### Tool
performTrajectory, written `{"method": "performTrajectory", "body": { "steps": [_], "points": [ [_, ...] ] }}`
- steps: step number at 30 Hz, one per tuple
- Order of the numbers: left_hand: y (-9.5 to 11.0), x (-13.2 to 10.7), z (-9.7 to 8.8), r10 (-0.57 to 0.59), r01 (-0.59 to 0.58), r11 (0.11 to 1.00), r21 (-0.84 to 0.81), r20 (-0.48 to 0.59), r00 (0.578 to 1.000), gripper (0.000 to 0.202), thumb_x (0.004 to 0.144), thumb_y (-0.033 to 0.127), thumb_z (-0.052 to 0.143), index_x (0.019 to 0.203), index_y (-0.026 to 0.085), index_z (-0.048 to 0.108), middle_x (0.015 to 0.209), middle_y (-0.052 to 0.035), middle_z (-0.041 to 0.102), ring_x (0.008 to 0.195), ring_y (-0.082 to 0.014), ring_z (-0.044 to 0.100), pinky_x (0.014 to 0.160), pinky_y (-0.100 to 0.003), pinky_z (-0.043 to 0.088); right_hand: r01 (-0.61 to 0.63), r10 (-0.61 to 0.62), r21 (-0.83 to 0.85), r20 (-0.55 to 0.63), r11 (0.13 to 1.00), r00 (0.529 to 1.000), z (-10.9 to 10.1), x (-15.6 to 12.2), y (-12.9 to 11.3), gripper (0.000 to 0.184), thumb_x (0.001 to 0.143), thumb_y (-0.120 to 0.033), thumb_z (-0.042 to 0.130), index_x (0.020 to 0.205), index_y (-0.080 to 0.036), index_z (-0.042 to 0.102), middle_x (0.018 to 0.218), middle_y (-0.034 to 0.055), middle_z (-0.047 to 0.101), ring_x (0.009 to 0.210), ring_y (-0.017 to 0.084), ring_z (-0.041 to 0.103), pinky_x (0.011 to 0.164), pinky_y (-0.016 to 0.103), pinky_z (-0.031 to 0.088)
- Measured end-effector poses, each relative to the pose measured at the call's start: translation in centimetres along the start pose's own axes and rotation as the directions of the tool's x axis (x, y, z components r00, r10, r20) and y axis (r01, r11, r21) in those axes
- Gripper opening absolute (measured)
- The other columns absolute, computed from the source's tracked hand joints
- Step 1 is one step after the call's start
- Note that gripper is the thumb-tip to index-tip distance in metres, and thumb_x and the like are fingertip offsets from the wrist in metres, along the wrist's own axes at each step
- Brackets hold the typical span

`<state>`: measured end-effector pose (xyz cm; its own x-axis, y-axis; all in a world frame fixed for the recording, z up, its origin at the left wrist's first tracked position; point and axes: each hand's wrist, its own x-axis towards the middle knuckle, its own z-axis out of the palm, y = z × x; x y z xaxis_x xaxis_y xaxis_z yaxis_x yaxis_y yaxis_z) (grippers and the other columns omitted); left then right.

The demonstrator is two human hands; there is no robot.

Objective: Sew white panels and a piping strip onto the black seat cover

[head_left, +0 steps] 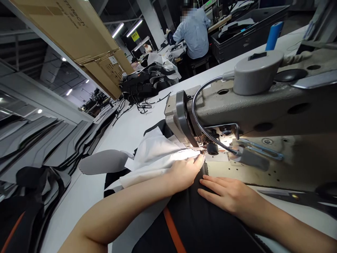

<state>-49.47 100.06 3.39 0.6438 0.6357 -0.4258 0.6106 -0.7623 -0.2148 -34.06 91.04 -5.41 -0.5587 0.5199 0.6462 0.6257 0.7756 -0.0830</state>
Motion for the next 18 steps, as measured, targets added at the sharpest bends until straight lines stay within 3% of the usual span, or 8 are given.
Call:
{"method": "performTrajectory", "body": {
  "steps": [4,7,11,13,16,18],
  "points": [
    [-0.6,0.4,-0.4,0.004,-0.004,1.000,0.007,0.019,1.000,0.058,0.081,0.009,0.041,0.136,0.025,0.034,0.104,-0.0072,0.061,0.084,-0.0257,0.063,0.065,-0.035,0.052,0.006,-0.006,-0.018,-0.010,1.000,1.000,0.1,0.0,0.0,0.035,0.088,-0.005,0.038,0.111,-0.014,0.062,0.113,0.0124,0.062,0.106,0.024,0.058,0.083,0.034,0.054],
    [-0.9,1.1,-0.6,0.050,-0.046,0.995,0.092,-0.038,0.998,0.044,0.087,0.010,0.034,0.129,0.020,0.043,0.102,-0.0095,0.061,0.085,-0.0262,0.062,0.064,-0.036,0.051,-0.008,0.007,-0.047,-0.011,0.999,1.000,0.0,0.1,0.2,0.037,0.086,-0.002,0.039,0.111,-0.014,0.062,0.114,0.0118,0.062,0.106,0.024,0.058,0.081,0.034,0.053],
    [-0.3,0.7,-0.6,0.135,-0.123,0.984,0.132,-0.089,0.987,0.046,0.086,0.009,0.031,0.131,0.009,0.040,0.110,-0.0153,0.059,0.095,-0.0285,0.059,0.070,-0.038,0.051,-0.029,0.034,-0.139,0.037,0.990,0.999,-0.3,0.1,0.6,0.041,0.080,0.000,0.042,0.112,-0.015,0.062,0.113,0.0128,0.061,0.076,0.021,0.059,0.061,0.033,0.050],
    [0.0,-0.1,-1.2,0.077,-0.076,0.996,0.048,-0.028,0.997,0.056,0.082,0.017,0.041,0.137,0.008,0.033,0.110,-0.0160,0.060,0.092,-0.0305,0.061,0.069,-0.039,0.051,-0.017,0.034,-0.166,0.099,0.986,0.994,-0.6,0.0,0.8,0.046,0.077,-0.002,0.044,0.118,-0.016,0.059,0.116,0.0133,0.060,0.070,0.020,0.056,0.058,0.033,0.047],
    [-0.3,-1.1,-2.7,-0.017,0.031,0.996,-0.083,0.173,0.985,0.070,0.078,0.023,0.046,0.143,0.012,0.023,0.097,-0.0132,0.065,0.082,-0.0309,0.063,0.067,-0.041,0.052,0.012,0.020,-0.166,0.191,0.986,0.981,-0.9,-0.4,0.8,0.061,0.068,-0.003,0.047,0.128,-0.015,0.051,0.124,0.0160,0.055,0.073,0.020,0.057,0.060,0.032,0.047],
    [-1.1,-1.3,-3.7,0.076,-0.030,0.970,-0.243,0.182,0.980,0.063,0.078,0.015,0.040,0.140,0.018,0.032,0.108,-0.0106,0.064,0.094,-0.0264,0.061,0.078,-0.037,0.051,0.021,0.014,-0.180,0.190,0.983,0.982,-0.8,-0.5,0.7,0.062,0.066,-0.001,0.046,0.127,-0.014,0.052,0.124,0.0173,0.055,0.068,0.018,0.058,0.057,0.030,0.045]
  ]
}}
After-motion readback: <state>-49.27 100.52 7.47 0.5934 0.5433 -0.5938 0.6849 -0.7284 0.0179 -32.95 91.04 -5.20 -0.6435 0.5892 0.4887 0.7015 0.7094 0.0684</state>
